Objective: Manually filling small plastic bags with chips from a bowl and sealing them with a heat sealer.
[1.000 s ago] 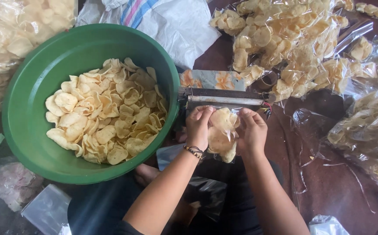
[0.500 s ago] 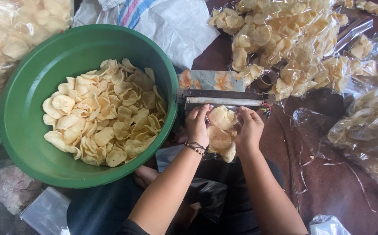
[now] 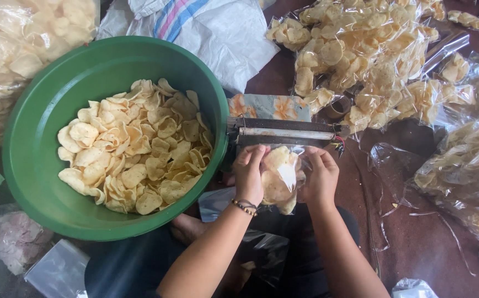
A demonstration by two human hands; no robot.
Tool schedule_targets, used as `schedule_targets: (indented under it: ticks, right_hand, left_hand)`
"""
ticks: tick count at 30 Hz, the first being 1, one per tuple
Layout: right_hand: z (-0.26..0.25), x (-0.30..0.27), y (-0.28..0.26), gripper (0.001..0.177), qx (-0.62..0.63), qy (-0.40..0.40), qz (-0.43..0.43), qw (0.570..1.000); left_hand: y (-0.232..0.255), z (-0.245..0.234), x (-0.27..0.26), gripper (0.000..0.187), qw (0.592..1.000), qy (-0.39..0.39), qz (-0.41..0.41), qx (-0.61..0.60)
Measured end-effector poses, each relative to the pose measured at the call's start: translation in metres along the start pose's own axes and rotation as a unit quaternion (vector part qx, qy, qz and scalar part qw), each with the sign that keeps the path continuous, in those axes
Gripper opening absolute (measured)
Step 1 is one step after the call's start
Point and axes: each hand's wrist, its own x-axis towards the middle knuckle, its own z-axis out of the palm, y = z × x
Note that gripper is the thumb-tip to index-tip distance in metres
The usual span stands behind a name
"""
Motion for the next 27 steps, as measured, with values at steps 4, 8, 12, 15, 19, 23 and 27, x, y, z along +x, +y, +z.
schedule_targets:
  ticks: [4,8,12,15,19,23,27]
  right_hand:
    - [0.001,-0.059,-0.026,0.024,-0.250,-0.094,-0.362,0.893]
    - [-0.002,-0.097,-0.040,0.005,-0.411,-0.228,-0.515,0.717]
    - [-0.007,-0.115,-0.043,0.003,-0.406,-0.276,-0.510,0.706]
    - [-0.006,-0.124,-0.051,0.005,-0.401,-0.253,-0.525,0.707]
    - [-0.026,-0.110,-0.032,0.006,-0.359,-0.214,-0.468,0.779]
    - [-0.024,-0.130,-0.015,0.042,-0.194,-0.378,-0.182,0.887]
    - [-0.013,-0.177,0.005,0.067,-0.255,-0.490,-0.202,0.808]
  left_hand:
    - [0.010,-0.021,-0.039,0.015,0.990,-0.055,0.090,0.094]
    - [0.015,-0.050,-0.083,0.010,0.973,-0.143,0.133,0.126]
    - [0.032,-0.072,-0.102,0.012,0.986,-0.151,0.016,-0.068]
    - [0.034,-0.093,-0.102,0.009,0.978,-0.133,-0.028,-0.156]
    - [0.069,-0.109,-0.104,0.011,0.979,-0.119,0.035,-0.162]
    - [0.100,-0.117,-0.108,0.009,0.963,-0.100,0.105,-0.229]
    - [0.127,-0.121,-0.118,0.047,0.952,-0.245,0.176,-0.057]
